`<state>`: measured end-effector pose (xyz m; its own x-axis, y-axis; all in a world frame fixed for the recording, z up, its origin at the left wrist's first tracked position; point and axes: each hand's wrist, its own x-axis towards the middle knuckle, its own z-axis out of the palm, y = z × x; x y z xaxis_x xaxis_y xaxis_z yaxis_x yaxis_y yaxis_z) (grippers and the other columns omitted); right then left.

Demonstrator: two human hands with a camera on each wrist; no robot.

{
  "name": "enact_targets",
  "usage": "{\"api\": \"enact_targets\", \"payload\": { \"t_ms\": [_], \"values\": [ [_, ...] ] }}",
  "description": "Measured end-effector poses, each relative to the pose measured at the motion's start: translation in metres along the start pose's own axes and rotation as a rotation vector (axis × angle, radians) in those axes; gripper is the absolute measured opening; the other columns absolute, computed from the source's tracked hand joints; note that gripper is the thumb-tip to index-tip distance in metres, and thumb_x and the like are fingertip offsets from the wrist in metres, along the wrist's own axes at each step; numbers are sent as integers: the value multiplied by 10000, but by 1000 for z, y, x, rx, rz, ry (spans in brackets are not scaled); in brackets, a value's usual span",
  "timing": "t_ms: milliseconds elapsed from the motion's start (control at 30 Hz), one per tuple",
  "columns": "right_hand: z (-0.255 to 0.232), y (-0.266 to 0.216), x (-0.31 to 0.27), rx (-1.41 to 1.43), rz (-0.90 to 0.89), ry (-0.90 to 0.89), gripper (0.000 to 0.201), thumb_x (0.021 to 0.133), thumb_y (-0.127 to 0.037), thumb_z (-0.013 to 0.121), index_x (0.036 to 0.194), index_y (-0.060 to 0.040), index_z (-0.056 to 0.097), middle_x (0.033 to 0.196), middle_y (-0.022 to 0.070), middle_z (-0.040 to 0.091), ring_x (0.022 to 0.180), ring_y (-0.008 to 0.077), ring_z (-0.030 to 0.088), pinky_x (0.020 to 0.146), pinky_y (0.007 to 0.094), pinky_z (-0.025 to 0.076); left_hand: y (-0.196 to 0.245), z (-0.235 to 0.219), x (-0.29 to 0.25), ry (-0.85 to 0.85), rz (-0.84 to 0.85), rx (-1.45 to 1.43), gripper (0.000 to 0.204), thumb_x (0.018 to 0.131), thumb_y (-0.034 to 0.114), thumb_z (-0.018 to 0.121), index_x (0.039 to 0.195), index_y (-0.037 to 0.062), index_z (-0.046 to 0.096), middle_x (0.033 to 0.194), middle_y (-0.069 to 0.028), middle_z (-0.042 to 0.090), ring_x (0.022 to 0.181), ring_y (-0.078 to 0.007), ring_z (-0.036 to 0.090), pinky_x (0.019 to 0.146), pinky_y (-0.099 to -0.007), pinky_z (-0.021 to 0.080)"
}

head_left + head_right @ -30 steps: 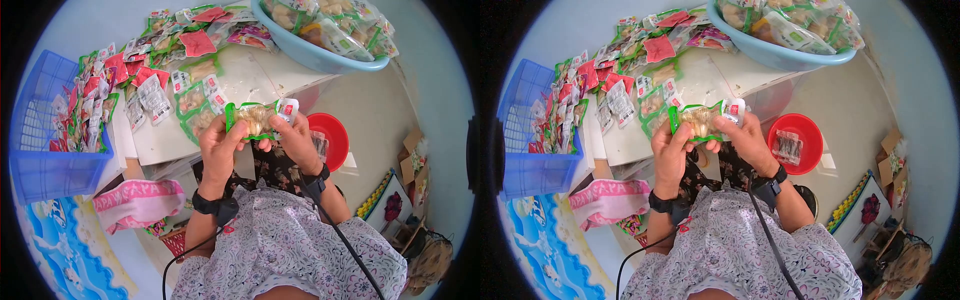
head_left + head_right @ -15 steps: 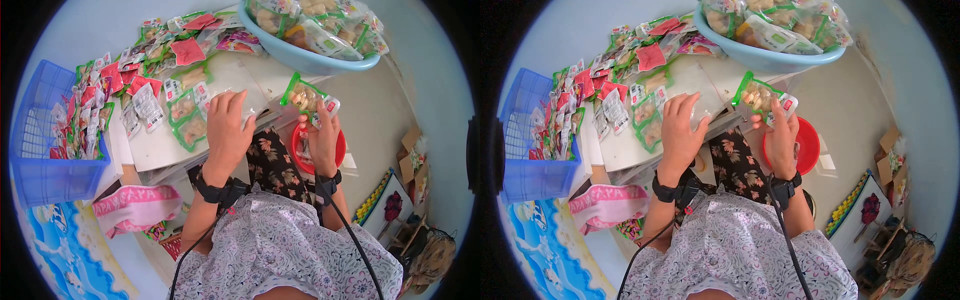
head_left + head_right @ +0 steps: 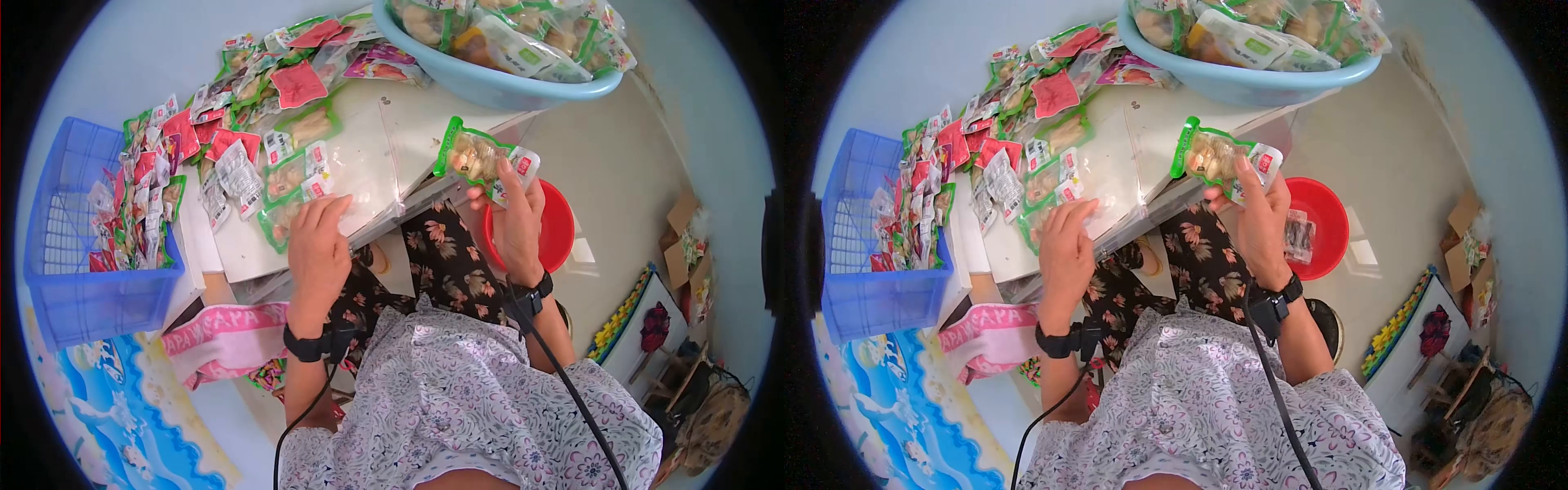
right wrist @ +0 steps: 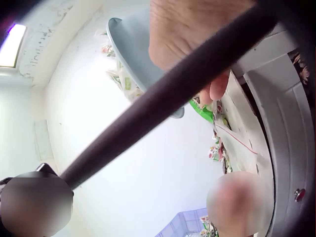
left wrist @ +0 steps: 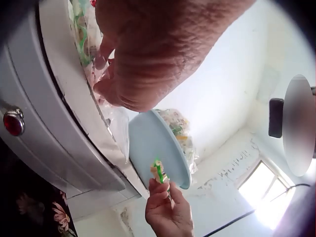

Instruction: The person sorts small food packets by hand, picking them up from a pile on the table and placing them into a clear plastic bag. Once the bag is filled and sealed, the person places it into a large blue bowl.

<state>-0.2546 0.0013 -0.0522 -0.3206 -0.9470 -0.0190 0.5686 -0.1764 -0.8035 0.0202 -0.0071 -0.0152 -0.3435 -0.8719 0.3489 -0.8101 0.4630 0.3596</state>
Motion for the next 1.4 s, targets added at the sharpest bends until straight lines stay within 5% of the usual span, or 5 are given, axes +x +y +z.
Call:
{"api": "enact_targets", "payload": {
  "t_ms": [200,400,800,1400],
  "values": [
    [2,11,-1,-89,16,-30,337,1096,-254,555,1263,36,589,1102,144,734,840,201,743,665,302,589,27,-2,10,137,13,-102,323,919,-16,606,1236,18,653,1158,-162,658,1087,-353,618,959,-435,488],
    [16,7,3,-185,-40,-10,331,1092,-213,559,1292,50,572,1139,151,729,916,214,752,706,318,612,53,34,37,225,-33,-5,285,901,230,774,1047,34,627,933,-116,619,899,-306,621,768,-429,503],
    [0,10,7,-339,51,-121,373,1055,-162,616,1322,83,529,1101,163,713,803,207,759,628,278,625,36,57,44,163,-110,-9,169,907,176,729,910,56,610,855,-76,616,808,-262,624,721,-414,501],
    [21,9,-7,-329,16,-165,342,1055,-171,622,1290,59,529,1071,139,713,779,198,762,585,255,591,21,56,36,127,-256,-371,91,969,125,634,935,40,631,850,-108,638,762,-294,609,687,-416,486]
  ]
}}
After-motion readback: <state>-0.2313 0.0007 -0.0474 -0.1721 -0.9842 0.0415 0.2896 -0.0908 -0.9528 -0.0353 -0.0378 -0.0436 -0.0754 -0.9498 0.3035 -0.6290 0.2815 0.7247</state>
